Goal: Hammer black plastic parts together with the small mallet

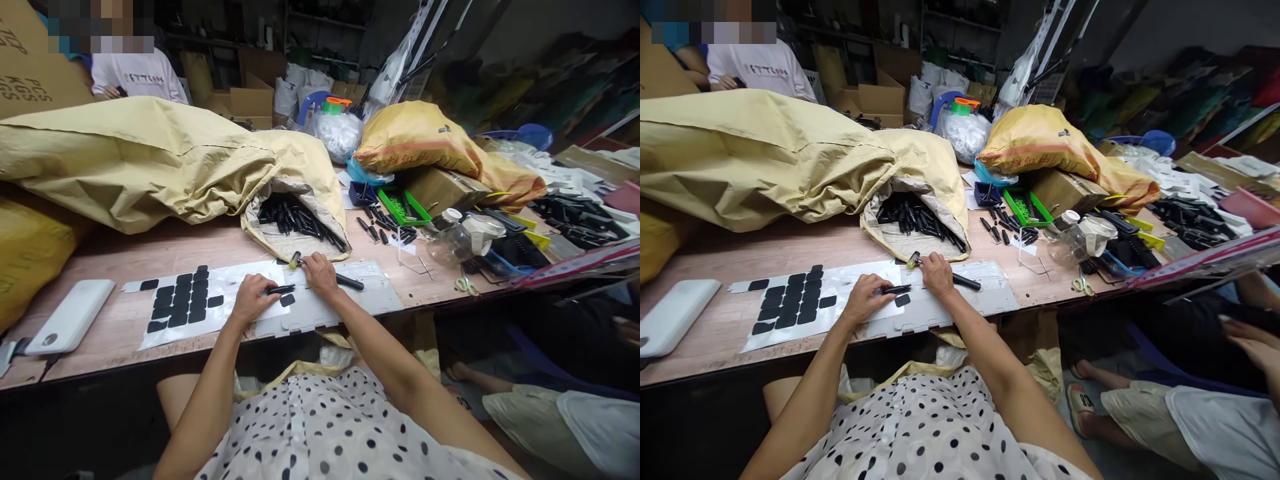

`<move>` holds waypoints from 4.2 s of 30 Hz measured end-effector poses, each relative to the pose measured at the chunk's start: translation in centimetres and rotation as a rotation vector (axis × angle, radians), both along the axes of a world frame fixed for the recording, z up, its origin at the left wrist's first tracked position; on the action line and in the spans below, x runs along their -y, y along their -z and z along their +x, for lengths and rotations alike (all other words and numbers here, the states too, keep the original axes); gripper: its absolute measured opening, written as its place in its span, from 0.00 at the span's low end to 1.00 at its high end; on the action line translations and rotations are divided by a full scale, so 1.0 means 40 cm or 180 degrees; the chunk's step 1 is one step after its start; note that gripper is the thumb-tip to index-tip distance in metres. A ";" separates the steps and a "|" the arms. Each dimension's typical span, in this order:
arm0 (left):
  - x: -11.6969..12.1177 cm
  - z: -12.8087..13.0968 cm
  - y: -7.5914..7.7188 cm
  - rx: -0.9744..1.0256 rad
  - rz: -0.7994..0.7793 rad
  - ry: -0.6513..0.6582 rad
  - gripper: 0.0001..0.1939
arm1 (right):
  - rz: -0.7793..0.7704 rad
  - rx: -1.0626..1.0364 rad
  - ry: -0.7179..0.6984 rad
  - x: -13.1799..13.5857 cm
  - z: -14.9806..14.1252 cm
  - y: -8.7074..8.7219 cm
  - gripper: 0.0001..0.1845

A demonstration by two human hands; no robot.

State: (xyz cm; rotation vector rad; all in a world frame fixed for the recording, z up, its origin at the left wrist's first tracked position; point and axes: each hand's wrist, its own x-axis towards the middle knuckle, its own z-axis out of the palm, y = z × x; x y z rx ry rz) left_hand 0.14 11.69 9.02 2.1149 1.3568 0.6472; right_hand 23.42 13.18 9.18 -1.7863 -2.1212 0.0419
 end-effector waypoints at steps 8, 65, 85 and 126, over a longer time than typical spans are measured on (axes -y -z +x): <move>-0.001 0.000 0.006 0.0123 -0.0054 -0.0042 0.07 | 0.0349 -0.0847 -0.0473 0.102 -0.040 -0.049 0.18; 0.264 0.034 -0.022 0.0324 -0.0462 0.1133 0.17 | 0.0091 0.0264 0.0072 -0.038 -0.033 0.027 0.15; 0.314 -0.023 0.179 -0.1291 -0.1879 -0.0034 0.22 | 0.0048 0.0254 0.0108 -0.038 -0.045 0.016 0.15; -0.150 0.054 -0.095 0.0085 0.0396 -0.0550 0.16 | -0.0073 0.0262 0.0090 -0.031 -0.058 0.002 0.12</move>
